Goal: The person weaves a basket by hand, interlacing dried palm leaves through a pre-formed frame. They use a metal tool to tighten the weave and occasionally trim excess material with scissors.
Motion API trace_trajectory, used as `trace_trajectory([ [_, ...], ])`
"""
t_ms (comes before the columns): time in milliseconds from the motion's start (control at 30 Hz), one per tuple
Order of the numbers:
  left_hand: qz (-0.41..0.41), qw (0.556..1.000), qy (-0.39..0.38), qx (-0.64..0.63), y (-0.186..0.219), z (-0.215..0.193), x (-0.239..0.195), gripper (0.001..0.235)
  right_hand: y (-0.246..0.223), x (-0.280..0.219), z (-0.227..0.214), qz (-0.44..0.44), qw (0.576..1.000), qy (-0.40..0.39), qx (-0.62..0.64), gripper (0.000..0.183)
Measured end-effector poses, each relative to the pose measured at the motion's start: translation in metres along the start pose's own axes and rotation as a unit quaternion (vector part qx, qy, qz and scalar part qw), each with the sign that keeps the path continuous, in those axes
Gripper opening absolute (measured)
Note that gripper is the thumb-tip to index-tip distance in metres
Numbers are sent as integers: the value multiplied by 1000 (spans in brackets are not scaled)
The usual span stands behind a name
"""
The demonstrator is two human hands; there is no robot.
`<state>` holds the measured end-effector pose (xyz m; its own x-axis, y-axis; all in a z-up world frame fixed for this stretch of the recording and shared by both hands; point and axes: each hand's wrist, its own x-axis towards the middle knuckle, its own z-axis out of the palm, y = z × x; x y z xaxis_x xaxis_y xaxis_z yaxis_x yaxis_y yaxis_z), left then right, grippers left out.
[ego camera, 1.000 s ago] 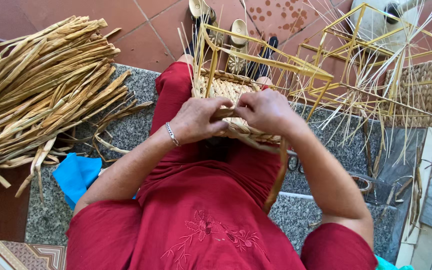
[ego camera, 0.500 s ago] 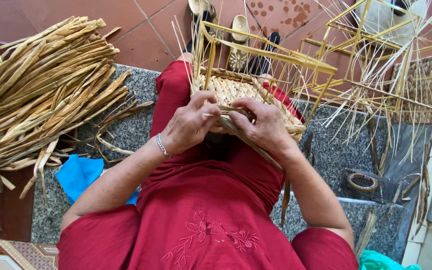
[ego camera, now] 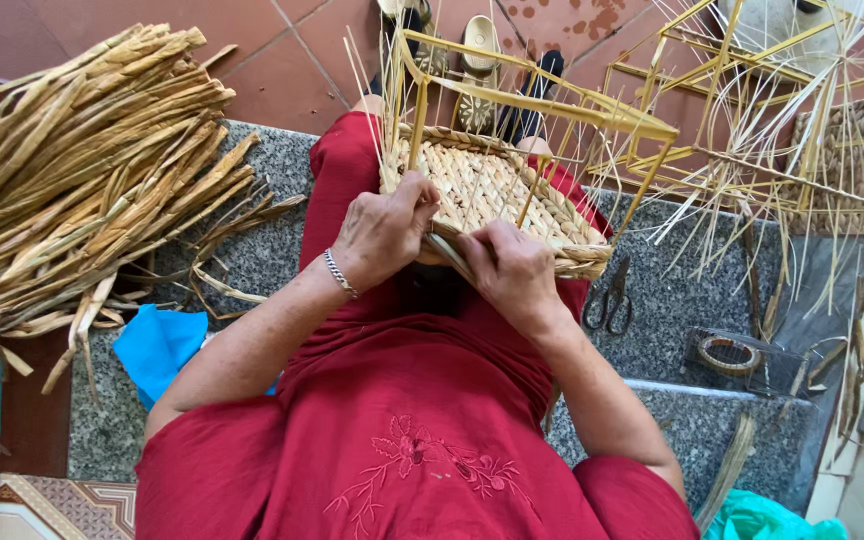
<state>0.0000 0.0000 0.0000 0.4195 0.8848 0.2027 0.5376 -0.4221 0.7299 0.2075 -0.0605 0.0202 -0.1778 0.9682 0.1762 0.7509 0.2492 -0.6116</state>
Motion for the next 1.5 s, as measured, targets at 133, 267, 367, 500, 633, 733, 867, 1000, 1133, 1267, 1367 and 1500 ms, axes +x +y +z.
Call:
trace_trajectory([
  [133, -71, 993, -53, 82, 6, 10, 2, 47, -10, -13, -14, -14, 999, 33, 35, 28],
  [267, 140, 970, 39, 197, 12, 19, 14, 31, -24, -15, -37, -124, 983, 64, -122, 33],
  [367, 65, 970, -134, 194, 14, 25, 27, 26, -28, -15, -59, -130, 976, 23, -174, 26],
  [500, 41, 983, -175, 31, 12, 14, 36, 20, -22, -5, -87, -10, 996, -42, -74, 20],
  [633, 118, 970, -187, -101, 11, -13, 29, 40, -28, 12, -89, -175, 952, 92, -233, 17],
  [733, 99, 959, -246, -96, 17, -21, 24, 27, -33, 27, -85, -190, 938, 64, -282, 5],
  [867, 96, 974, -206, -13, 28, -12, 18, 33, -18, 44, -96, 141, 968, -186, -96, 11],
  [1000, 104, 988, -105, 44, 30, 11, 15, 16, 1, 43, -100, -30, 993, -67, -92, 16],
  [1133, 136, 988, -65, 40, 24, 18, 12, 33, 12, 38, -91, -134, 980, -52, -137, 17],
  [1267, 148, 987, -58, 24, 22, 10, 7, 58, 17, 37, -89, 122, 967, -196, -108, 20],
  [1367, 108, 991, -47, -69, 21, -3, 8, 38, 19, 36, -94, 154, 968, -197, 7, 19],
  [1500, 92, 981, -106, -132, 13, -14, 14, 24, 13, 27, -78, -20, 995, -93, 3, 21],
])
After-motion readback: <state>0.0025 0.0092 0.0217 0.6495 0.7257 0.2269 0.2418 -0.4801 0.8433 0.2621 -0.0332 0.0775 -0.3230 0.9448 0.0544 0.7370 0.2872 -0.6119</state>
